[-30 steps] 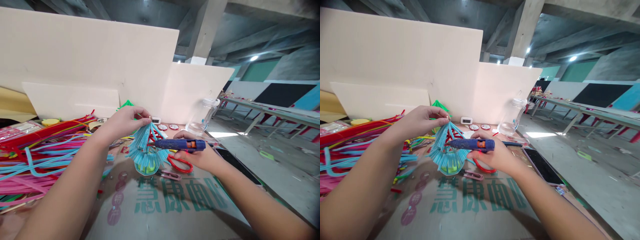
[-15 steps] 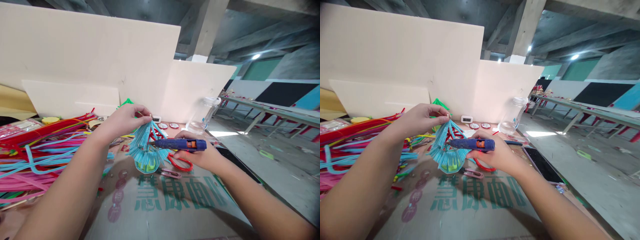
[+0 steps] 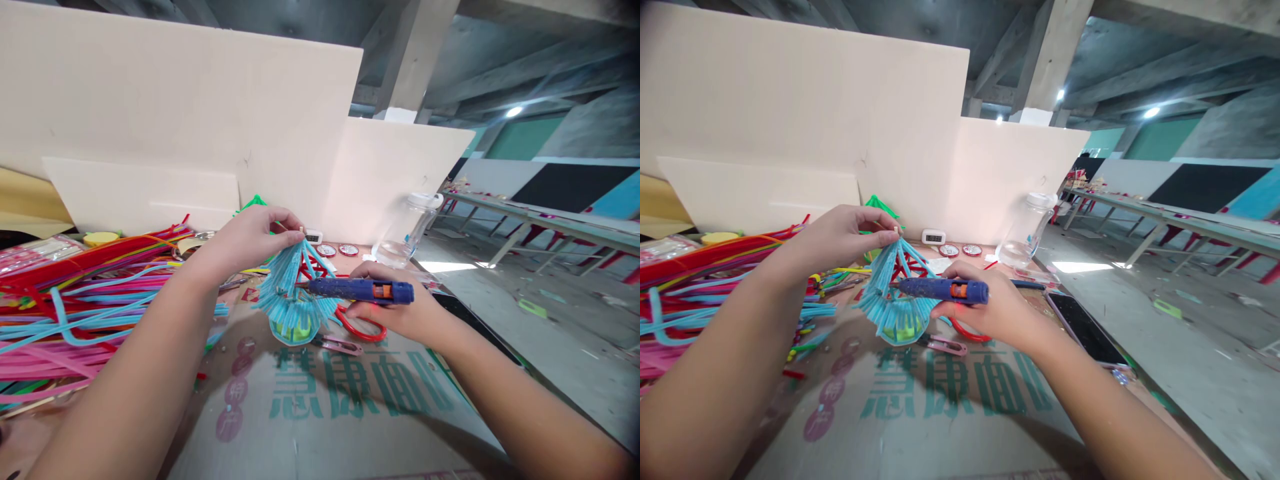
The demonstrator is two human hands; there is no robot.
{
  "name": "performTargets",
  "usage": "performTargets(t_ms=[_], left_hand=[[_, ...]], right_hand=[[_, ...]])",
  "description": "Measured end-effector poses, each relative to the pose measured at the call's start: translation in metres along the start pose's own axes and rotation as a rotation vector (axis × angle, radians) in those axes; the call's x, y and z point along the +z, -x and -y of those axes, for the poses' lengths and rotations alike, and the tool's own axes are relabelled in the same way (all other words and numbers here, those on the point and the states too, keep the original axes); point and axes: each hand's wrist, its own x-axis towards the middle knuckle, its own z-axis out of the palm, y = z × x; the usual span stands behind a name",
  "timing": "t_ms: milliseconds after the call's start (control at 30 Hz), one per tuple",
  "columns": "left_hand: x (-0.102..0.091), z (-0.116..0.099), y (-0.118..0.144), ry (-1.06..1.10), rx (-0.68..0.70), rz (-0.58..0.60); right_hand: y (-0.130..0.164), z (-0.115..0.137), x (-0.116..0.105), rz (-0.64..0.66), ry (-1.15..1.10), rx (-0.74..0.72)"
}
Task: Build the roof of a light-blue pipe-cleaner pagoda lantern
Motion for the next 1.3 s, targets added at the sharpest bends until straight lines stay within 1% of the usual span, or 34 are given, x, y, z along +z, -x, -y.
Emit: performTargets(t_ms=[167,333,633,900,1300], left_hand=[[-0.0001,-0.0001,0.0,-0.001,-0.001,-0.003],[0.0008,0.0021,-0.0004,0.007,0.01,-0.006],[0.0002,0.0048,-0.0011,0.01,0.021,-0.01],[0.0007,0.0047,-0.0011,0.015,0.019,-0.005],[-0.0008,0.0033,-0.0003,-0.007,0.026,0.006]], right_hand=[[0.0013,0.0003,-0.001,0.015,-0.003,0.02],[0.0013,-0.0006,0.0007,-0.008,-0.014,0.029],[0.0009,0.0009,-0.0003,-0.012,-0.017,0.044],[-0.0006,0.0005,0.0004,-0.037,-0.065,-0.004],[-0.0012,-0.0015,-0.0016,-0.02,-0.115,-0.095]])
